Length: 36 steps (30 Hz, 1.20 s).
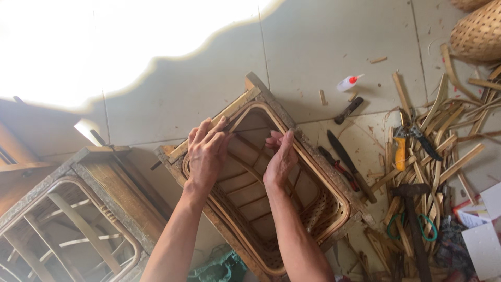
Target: The person is weaving a rectangular basket using thin wooden strips. They insert strips into a wooden mold, use a hammer to secure them, and apply glue to the joints.
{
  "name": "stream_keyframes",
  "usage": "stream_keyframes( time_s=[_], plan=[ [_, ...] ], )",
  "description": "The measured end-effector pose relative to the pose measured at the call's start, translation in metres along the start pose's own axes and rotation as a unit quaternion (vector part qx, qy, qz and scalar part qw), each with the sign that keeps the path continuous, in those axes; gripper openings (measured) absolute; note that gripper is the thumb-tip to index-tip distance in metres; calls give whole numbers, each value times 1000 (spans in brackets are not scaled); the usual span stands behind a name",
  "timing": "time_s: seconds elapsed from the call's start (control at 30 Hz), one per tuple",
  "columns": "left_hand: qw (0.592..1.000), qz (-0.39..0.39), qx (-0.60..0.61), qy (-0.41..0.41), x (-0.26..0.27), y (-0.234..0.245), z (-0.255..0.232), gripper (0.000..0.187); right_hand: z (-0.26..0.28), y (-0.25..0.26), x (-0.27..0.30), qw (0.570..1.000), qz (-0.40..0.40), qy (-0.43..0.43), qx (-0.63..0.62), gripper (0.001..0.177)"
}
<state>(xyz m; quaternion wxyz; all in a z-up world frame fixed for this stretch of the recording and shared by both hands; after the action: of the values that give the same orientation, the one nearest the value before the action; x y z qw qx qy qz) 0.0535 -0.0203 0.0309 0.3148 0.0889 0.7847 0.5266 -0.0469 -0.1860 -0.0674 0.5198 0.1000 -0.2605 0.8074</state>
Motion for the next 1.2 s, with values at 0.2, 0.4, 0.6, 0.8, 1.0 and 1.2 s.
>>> stream_keyframes(
  time_s=[0.2,0.4,0.6,0.8,1.0,1.2],
  plan=[
    [1000,4,2,-3,2,-6,5,15,-2,2,1,1000,3,21,-11,64],
    [999,16,28,40,3,-8,7,18,-1,1,3,1000,-4,23,-6,64],
    [998,46,3,38,0,-6,5,38,0,2,4,1000,-5,27,0,65],
    [998,46,-8,34,4,-6,8,34,-5,4,8,1000,-6,30,-6,60],
    [999,26,-1,41,4,-9,10,29,-6,6,6,999,-6,46,-18,59],
    [996,25,6,81,5,-13,9,25,-11,5,7,999,-5,41,-14,61]
  ],
)
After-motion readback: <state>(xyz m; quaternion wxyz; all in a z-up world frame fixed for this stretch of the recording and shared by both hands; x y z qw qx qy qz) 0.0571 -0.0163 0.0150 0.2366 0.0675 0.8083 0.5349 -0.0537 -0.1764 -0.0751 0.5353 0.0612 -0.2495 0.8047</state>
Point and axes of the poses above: each hand's wrist, its own x-axis away from the middle knuckle, its own y-axis out of the back of the hand, z = x × y, the point moved 5 cm from there along -x, towards the middle knuckle, and after that the axes turned 15 degrees about -x, right-handed, at the moved point
